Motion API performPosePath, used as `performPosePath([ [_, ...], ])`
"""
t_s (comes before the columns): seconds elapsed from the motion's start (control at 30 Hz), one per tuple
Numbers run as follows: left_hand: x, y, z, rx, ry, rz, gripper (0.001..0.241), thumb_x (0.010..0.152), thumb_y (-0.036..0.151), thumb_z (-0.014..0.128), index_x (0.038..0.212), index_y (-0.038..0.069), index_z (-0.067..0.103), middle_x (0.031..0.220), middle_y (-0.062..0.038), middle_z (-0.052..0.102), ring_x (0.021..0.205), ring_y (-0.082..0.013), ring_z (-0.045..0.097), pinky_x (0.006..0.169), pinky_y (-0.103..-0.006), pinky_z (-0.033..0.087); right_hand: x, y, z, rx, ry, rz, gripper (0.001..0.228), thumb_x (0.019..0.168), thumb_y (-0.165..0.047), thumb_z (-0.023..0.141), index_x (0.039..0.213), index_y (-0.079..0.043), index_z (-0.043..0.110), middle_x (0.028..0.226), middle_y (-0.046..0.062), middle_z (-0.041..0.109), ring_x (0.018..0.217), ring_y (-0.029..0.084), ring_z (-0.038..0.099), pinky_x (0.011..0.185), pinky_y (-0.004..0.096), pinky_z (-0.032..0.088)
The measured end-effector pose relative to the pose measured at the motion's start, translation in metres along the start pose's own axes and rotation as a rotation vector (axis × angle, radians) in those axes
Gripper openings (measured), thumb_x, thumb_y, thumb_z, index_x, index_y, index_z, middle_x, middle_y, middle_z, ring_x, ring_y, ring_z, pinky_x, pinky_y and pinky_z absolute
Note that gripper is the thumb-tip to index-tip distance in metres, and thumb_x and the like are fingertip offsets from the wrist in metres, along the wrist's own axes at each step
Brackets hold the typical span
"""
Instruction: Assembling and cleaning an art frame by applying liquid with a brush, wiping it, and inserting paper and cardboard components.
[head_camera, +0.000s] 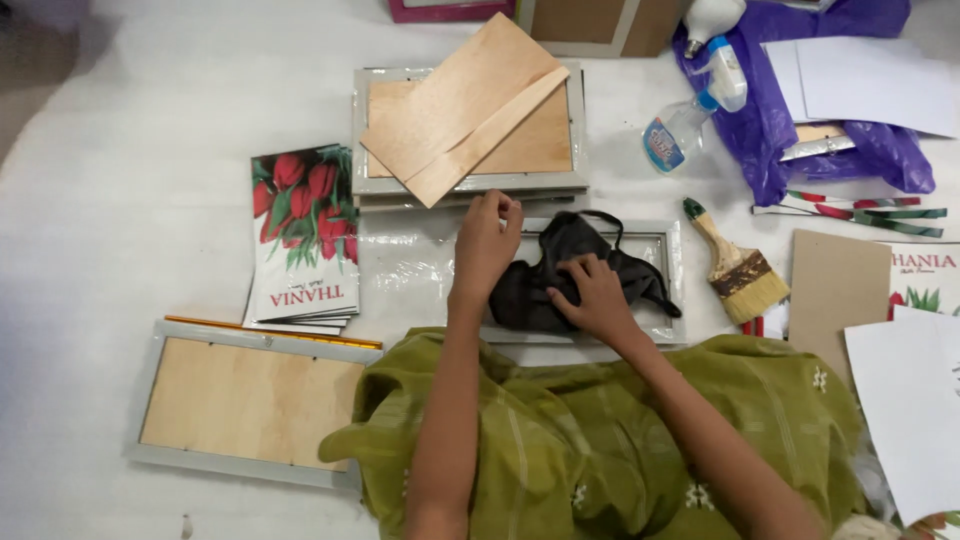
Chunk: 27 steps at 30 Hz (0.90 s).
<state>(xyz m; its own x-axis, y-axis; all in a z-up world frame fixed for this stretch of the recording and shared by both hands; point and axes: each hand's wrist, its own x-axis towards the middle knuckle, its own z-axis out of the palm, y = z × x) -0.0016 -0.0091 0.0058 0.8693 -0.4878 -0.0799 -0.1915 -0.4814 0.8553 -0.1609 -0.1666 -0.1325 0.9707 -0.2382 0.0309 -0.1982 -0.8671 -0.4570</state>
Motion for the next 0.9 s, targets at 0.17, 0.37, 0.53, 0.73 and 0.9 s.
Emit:
performPosePath([
  [0.17,0.003,-0.003,0.013,0.077,-0.050,0.017,0.020,0.097,0.030,0.054,0.098,0.010,0.056,0.096,-0.016,0.060,0.099,-0.0447,0.068,0.080,-0.0558,0.056,0.007,0.025,-0.022,-0.003,-0.092,0.121,0.044,0.095,-0.048,0.066,0.130,-0.021,0.057,0.119,0.008,0.048,0.114,0.040,0.057,0.088,0.050,0.048],
  [0.37,0.009,-0.040,0.038,0.237,-0.102,0.011,0.022,0.099,0.033,0.054,0.103,0.011,0.056,0.100,-0.015,0.061,0.101,-0.0425,0.068,0.082,-0.0564,0.056,0.005,0.011,-0.068,-0.019,-0.433,0.122,0.050,0.092,-0.036,0.069,0.138,-0.022,0.054,0.130,0.013,0.051,0.125,0.046,0.056,0.096,0.054,0.049],
  [0.53,0.003,-0.053,0.069,0.377,-0.214,0.036,0.033,0.092,0.035,0.065,0.110,0.009,0.054,0.107,-0.018,0.057,0.106,-0.0494,0.064,0.085,-0.0599,0.055,0.008,0.014,-0.092,0.047,-0.524,0.139,0.049,0.095,-0.031,0.065,0.141,-0.019,0.054,0.136,0.017,0.050,0.129,0.047,0.053,0.102,0.055,0.047],
  [0.73,-0.039,-0.026,0.116,0.451,-0.367,0.332,0.074,0.078,0.051,0.080,0.133,0.012,0.049,0.121,-0.019,0.043,0.112,-0.0494,0.051,0.090,-0.0617,0.049,0.018,0.055,-0.106,0.103,-0.483,0.180,0.038,0.102,-0.026,0.054,0.139,-0.016,0.056,0.130,0.024,0.057,0.123,0.052,0.057,0.103,0.057,0.049],
  [0.9,-0.055,-0.038,0.136,0.586,-0.528,0.290,0.076,0.088,0.050,0.072,0.153,0.026,0.042,0.149,-0.022,0.035,0.132,-0.0498,0.037,0.103,-0.0676,0.035,0.018,0.063,-0.138,0.225,-0.397,0.279,0.041,0.102,-0.026,0.053,0.142,-0.019,0.056,0.127,0.023,0.059,0.120,0.050,0.060,0.101,0.055,0.050],
])
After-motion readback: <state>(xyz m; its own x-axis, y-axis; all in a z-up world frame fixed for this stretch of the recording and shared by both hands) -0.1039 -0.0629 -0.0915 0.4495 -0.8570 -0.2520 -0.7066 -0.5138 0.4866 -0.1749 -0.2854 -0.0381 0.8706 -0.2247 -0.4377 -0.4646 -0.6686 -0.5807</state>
